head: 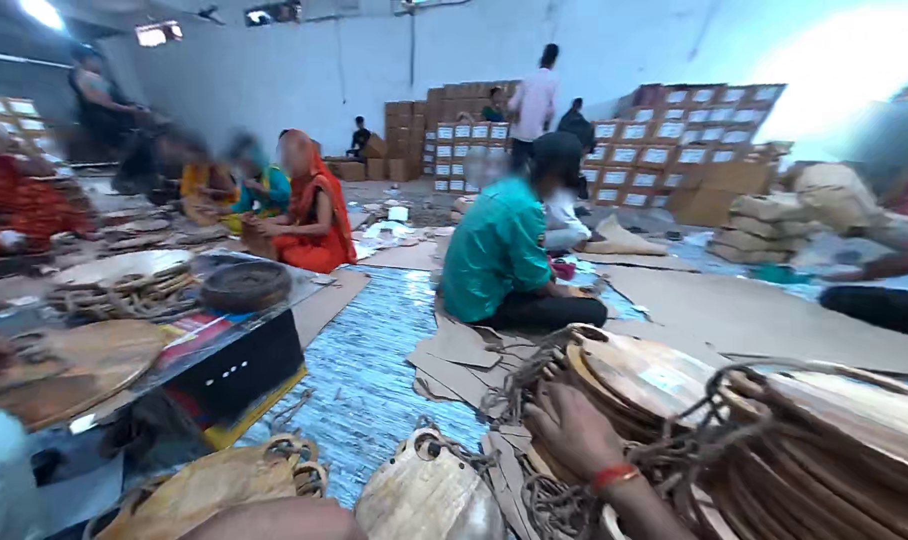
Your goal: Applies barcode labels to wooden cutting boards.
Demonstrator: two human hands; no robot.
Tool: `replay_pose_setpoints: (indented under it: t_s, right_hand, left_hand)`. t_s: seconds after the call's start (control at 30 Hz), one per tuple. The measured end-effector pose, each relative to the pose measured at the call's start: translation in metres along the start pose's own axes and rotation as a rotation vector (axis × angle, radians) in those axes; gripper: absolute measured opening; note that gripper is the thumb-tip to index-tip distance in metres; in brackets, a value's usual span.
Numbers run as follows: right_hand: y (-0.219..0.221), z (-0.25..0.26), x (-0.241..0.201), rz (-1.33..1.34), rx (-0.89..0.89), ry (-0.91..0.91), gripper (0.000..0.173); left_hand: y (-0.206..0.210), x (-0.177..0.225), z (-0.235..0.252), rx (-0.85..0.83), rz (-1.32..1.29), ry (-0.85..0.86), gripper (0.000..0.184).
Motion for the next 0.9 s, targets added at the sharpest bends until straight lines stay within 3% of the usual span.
replay_pose_setpoints:
  t_s: [0.07, 0.13, 0.23, 0.37, 0.53, 0.67, 0.8, 0.9]
  right_hand:
    - [0.003, -0.058, -0.075, 0.317, 0.012, -0.23, 0.059]
    - [0.005, -0.121, -0.141, 0.632, -0.104, -0.379, 0.057]
    - [0.021, -0.178, -0.192, 0.852, -0.25, -0.411, 0.064]
    - [0.031, -0.192, -0.196, 0.947, -0.042, -0.274, 0.03]
    - [0.031, -0.206, -0.194, 0.802, 0.256, -0.421, 0.028]
    - [0.036, -0.208, -0.195, 0.923, 0.199, -0.398, 0.045]
    - [0.032, -0.202, -0.199, 1.095, 0.118, -0.329, 0.037]
    - [0.024, -0.198, -0.2, 1.043, 0.229, -0.358, 0.021]
  left_hand:
    - [-0.006, 0.005, -0.001, 0.0, -0.011, -0.006, 0.029]
    - [-0.014, 0.006, 0.0, 0.068, -0.002, -0.009, 0.025]
    - [-0.023, 0.006, 0.004, 0.135, 0.034, -0.055, 0.024]
    - [-0.03, 0.001, 0.0, 0.148, 0.054, -0.164, 0.034]
    - [-0.033, 0.0, -0.004, 0.098, 0.097, -0.172, 0.04]
    - [-0.03, 0.001, -0.002, 0.064, 0.086, -0.131, 0.043]
    - [-0.028, 0.002, -0.002, 0.072, 0.058, -0.107, 0.046]
    - [-0.03, 0.007, -0.004, 0.107, -0.025, -0.07, 0.039]
Point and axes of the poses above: each hand's wrist, its own z-axis towards the middle knuckle, its own y-axis out of the palm, x = y × z, the point moved 8 cm from there along z, towards the middle knuckle, and after that the axes turned 12 degrees about x, right-handed, at the moved point
